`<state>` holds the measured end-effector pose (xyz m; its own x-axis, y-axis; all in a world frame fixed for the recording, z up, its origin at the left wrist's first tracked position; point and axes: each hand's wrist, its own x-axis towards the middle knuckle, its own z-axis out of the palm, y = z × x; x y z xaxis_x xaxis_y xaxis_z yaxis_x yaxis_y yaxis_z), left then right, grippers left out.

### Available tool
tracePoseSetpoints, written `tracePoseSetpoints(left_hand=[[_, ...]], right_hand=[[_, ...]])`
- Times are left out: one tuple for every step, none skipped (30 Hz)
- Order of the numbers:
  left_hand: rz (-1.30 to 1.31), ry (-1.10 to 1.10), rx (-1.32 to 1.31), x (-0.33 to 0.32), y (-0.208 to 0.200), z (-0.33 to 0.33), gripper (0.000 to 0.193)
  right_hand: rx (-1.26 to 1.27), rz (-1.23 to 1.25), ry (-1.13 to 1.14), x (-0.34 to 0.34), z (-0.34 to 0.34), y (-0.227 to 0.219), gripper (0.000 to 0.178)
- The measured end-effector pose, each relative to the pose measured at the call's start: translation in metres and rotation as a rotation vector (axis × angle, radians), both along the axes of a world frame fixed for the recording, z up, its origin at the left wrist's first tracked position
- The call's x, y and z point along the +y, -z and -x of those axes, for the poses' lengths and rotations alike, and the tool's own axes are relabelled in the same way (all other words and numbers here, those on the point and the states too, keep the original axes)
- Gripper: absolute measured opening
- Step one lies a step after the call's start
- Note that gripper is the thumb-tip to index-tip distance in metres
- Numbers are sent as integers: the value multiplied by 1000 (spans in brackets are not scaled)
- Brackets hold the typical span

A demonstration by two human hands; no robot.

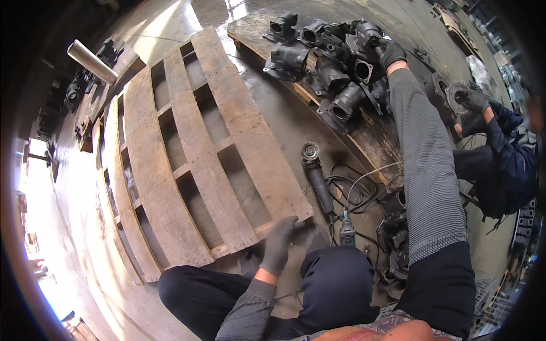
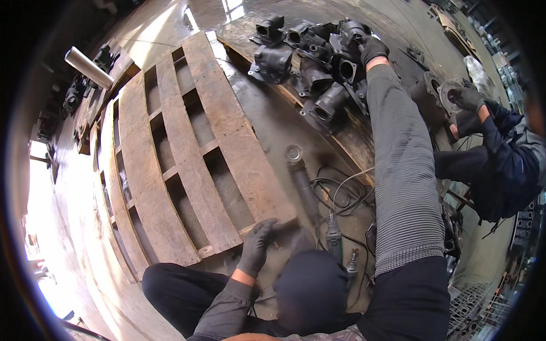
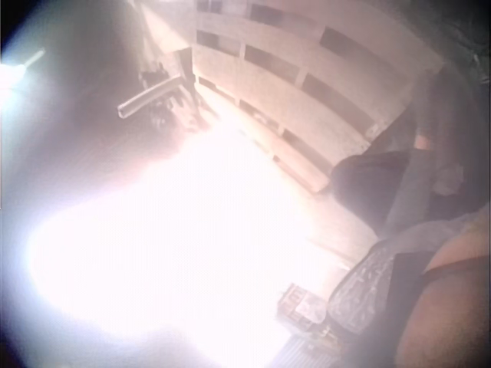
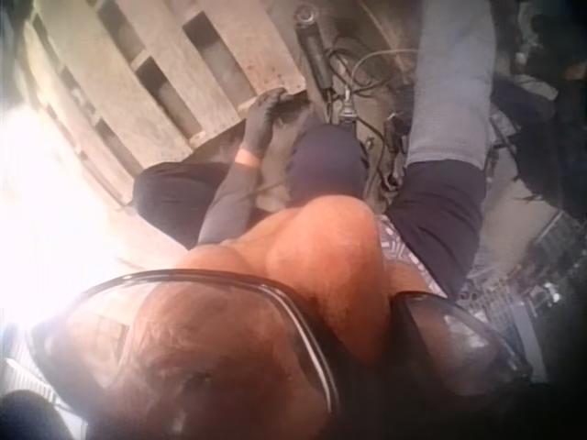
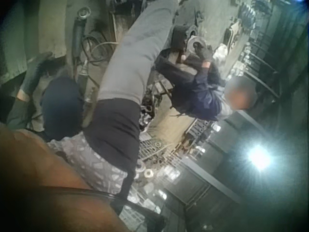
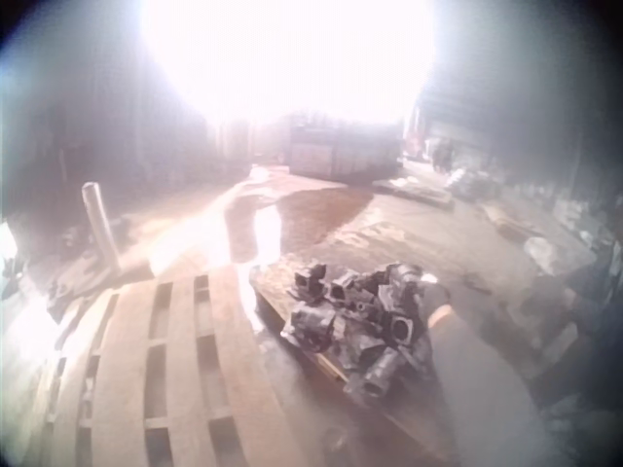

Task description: The person sits on the floor and uses a handheld rotary tool to grind the edges of metal engine parts. They rotate each part to access different surfaces, inspect the finish, and place the finished pieces into a wire basket.

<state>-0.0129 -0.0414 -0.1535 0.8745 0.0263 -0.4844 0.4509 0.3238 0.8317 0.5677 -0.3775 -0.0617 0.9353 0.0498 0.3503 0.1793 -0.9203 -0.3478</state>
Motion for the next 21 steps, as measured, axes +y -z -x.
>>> tracePoseSetpoints(left_hand=[[31, 12, 68, -2, -2, -1, 41], [62, 12, 89, -3, -4, -3, 41], [89, 8, 107, -2, -7, -4, 40], [49, 17, 59, -3, -9, -4, 39], [10, 27, 14, -3, -10, -6, 39], [-63, 57, -37, -3, -11, -6, 38], [20, 28, 0, -3, -10, -7, 38], [76, 18, 46, -3, -9, -7, 38], [122, 15, 104, -4, -8, -3, 39], [75, 34, 4, -2, -6, -1, 39], [26, 62, -99, -1, -4, 0, 40], [-10, 102, -95, 1, -4, 6, 39], [110, 65, -112, 5, -5, 12, 39], [265, 42, -92, 11, -6, 20, 38], [208, 80, -25, 19, -6, 21, 39], [186, 119, -35, 27, -8, 21, 41], [185, 138, -86, 33, -9, 24, 41], [172, 133, -119, 38, -11, 28, 41], [129, 133, -193, 44, -15, 35, 40], [80, 129, -284, 48, -21, 35, 40], [252, 27, -227, 53, -28, 37, 38]], right_hand=[[-20, -379, -93, -3, -2, 9, 33], [51, -764, -66, -8, 4, 15, 31], [161, -1270, -46, -11, 14, 19, 29], [152, -1587, 124, -6, 29, 23, 30], [201, -1581, 8, -10, 63, 29, 33], [291, -1593, 43, -7, 101, 36, 34], [328, -1507, -62, -6, 150, 44, 21], [328, -1566, -119, -3, 203, 54, 20], [452, -1609, 5, -4, 267, 65, 16], [429, -1505, -87, 0, 332, 78, 16], [565, -1560, 92, -1, 395, 86, 18], [707, -1775, 170, -5, 461, 93, 25], [664, -1643, 217, -4, 529, 101, 25], [636, -1376, 203, -2, 596, 108, 27], [593, -1256, 145, -1, 662, 112, 28], [625, -1181, 205, -9, 710, 114, 27], [667, -1256, 311, -17, 758, 115, 26], [755, -1791, 624, -19, 800, 119, 24], [734, -1761, 753, -21, 836, 122, 22], [693, -1766, 863, -31, 862, 125, 19], [667, -1767, 994, -41, 883, 128, 17]])
